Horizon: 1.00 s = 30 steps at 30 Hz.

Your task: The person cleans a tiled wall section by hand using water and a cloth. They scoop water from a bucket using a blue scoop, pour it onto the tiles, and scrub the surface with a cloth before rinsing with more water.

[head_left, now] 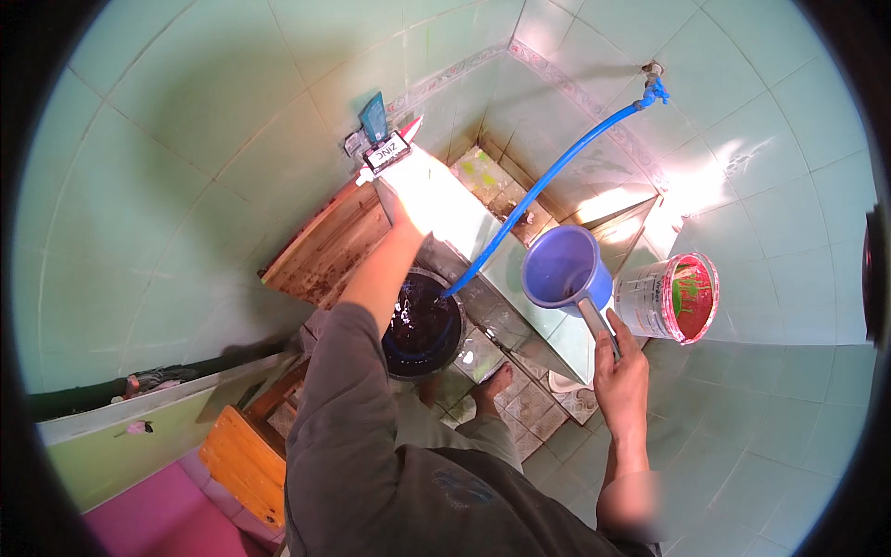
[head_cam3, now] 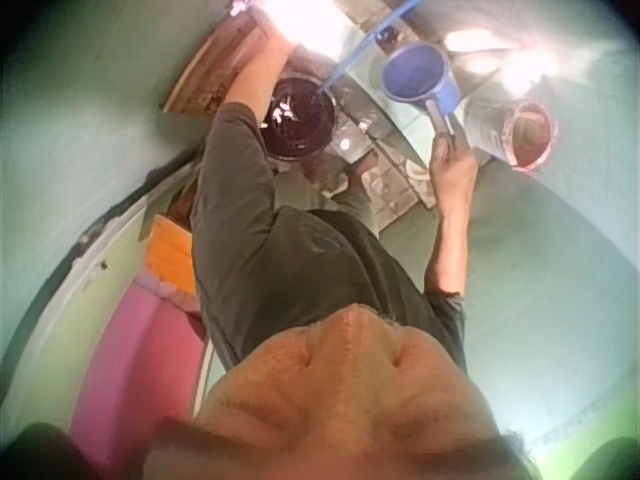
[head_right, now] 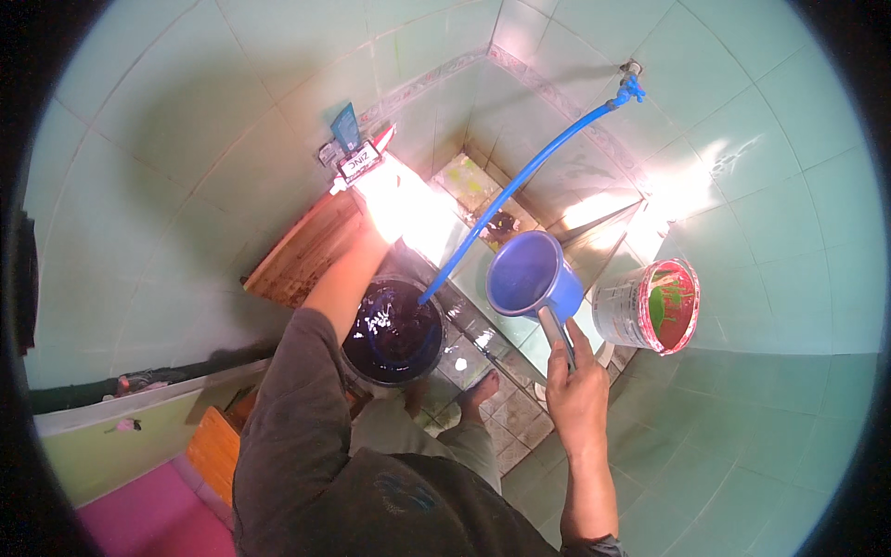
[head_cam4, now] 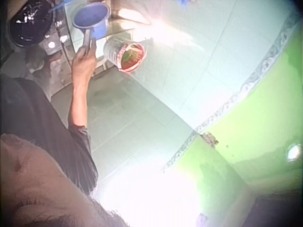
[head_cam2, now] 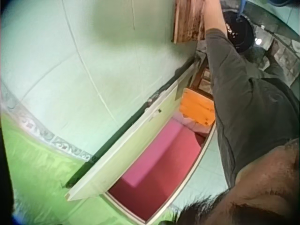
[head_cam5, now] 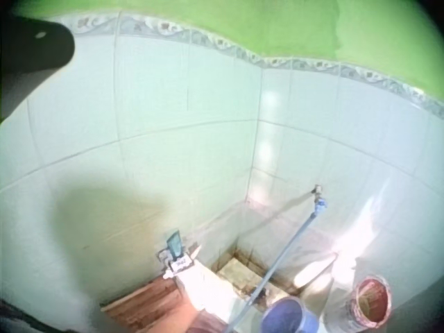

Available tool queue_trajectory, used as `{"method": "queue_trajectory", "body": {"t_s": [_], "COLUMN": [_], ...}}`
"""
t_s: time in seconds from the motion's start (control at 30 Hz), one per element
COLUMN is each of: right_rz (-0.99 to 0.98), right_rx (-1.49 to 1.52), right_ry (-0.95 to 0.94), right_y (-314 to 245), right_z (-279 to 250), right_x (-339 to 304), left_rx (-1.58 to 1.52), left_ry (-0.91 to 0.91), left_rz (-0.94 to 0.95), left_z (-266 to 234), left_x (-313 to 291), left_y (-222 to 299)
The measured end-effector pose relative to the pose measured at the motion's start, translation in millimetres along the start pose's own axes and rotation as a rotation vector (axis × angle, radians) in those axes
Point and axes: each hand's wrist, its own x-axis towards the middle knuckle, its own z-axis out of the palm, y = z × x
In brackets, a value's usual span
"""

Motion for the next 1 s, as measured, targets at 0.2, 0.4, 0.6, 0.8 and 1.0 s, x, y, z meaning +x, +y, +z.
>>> {"method": "queue_trajectory", "body": {"t_s": [0.2, 0.4, 0.6, 0.8, 1.0], "right_rz": [-0.008, -0.137, -0.363, -0.464, -0.612], "right_rx": [0.000, -0.164, -0.283, -0.396, -0.435], "right_ry": [0.004, 0.064, 0.162, 0.169, 0.219], "right_y": [0.3, -7.6, -38.3, -67.5, -92.9], "right_z": [1.7, 17.8, 29.0, 39.3, 58.4], "right_x": [5.9, 9.7, 16.1, 35.4, 61.1], "left_rx": [0.291, 0.362, -0.327, -0.509, -0.914], "left_ry": [-0.180, -0.336, -0.116, -0.011, 0.040], "left_rz": [0.010, 0.025, -0.112, -0.121, -0.254], "left_z": [2.9, 9.6, 41.6, 37.0, 36.6], "left_x": [2.3, -5.5, -56.0, -49.3, -1.1], "left_y": [-21.4, 10.8, 12.1, 44.1, 0.8]}}
